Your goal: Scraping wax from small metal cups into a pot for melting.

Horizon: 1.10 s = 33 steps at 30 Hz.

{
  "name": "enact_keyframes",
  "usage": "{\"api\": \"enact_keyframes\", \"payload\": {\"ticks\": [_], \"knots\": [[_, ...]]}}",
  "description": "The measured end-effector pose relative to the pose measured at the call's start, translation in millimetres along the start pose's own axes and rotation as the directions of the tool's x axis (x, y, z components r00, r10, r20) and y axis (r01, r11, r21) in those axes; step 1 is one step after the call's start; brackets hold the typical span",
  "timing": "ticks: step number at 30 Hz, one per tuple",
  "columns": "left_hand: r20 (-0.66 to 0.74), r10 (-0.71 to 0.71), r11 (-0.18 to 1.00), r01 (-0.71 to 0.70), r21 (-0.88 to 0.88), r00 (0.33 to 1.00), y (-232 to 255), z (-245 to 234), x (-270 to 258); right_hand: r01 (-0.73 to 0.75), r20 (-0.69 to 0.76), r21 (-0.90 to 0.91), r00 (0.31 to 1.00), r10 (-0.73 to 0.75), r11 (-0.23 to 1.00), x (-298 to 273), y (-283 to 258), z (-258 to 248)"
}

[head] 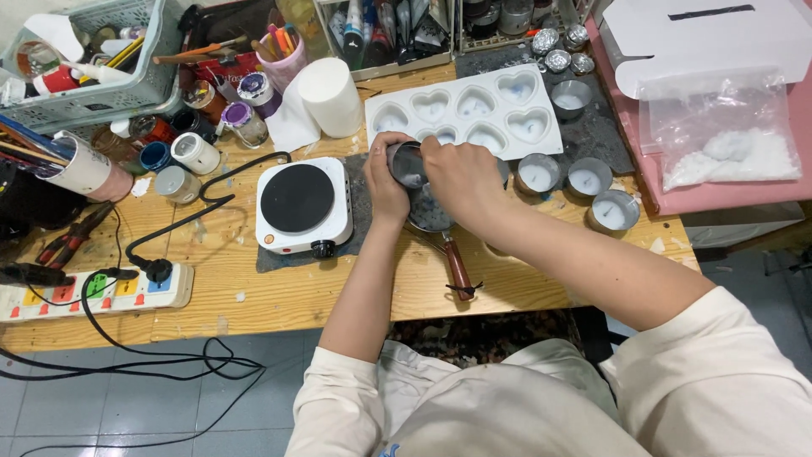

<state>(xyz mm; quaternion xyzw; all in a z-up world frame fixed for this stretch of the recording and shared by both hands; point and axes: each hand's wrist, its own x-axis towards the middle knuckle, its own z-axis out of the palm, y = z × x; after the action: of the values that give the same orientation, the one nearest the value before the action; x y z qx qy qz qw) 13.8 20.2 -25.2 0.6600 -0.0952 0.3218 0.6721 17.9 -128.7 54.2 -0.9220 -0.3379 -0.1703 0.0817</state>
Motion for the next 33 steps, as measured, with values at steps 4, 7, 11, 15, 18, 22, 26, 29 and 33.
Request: {"api": "enact_keyframes", "payload": {"ticks": [4, 7, 11, 15, 18, 22, 26, 29, 33], "knots": [[-0.035, 0.005, 0.998, -0.007, -0.059, 0.999, -10, -4, -3, 0.002, -0.024, 0.083, 1.000, 0.000, 0.997, 2, 0, 8], [-0.037, 0.044, 0.999, -0.045, -0.025, 0.998, -11, -7, -1, 0.012, 0.002, 0.140, 1.000, -0.012, 0.990, 5, 3, 10], [0.028, 0.070, 0.996, -0.068, -0.053, 0.997, -10, -8, 0, 0.019, 0.049, 0.178, 0.998, -0.028, 0.984, 5, 9, 14], [0.070, 0.024, 0.995, -0.017, -0.096, 0.997, -8, -8, 0, 0.001, 0.087, 0.246, 0.996, -0.023, 0.969, 7, 15, 11], [0.087, 0.038, 0.999, -0.036, -0.023, 0.995, -5, -9, 2, -0.008, 0.113, 0.281, 0.993, -0.024, 0.960, 8, 18, 9], [0.097, 0.025, 1.000, -0.024, -0.013, 0.995, -6, -10, 2, 0.016, 0.096, 0.319, 0.994, -0.049, 0.948, 9, 21, 0], [0.116, 0.005, 0.999, 0.001, -0.052, 0.993, -11, -13, 2, 0.042, 0.109, 0.343, 0.990, -0.084, 0.938, 11, 24, -2], [0.121, 0.007, 0.997, 0.003, -0.082, 0.993, -11, -12, 3, 0.033, 0.141, 0.347, 0.986, -0.087, 0.937, 13, 24, -4], [0.125, -0.022, 0.996, 0.033, -0.087, 0.992, -7, -11, 3, 0.045, 0.113, 0.368, 0.989, -0.093, 0.929, 11, 28, -3]]}}
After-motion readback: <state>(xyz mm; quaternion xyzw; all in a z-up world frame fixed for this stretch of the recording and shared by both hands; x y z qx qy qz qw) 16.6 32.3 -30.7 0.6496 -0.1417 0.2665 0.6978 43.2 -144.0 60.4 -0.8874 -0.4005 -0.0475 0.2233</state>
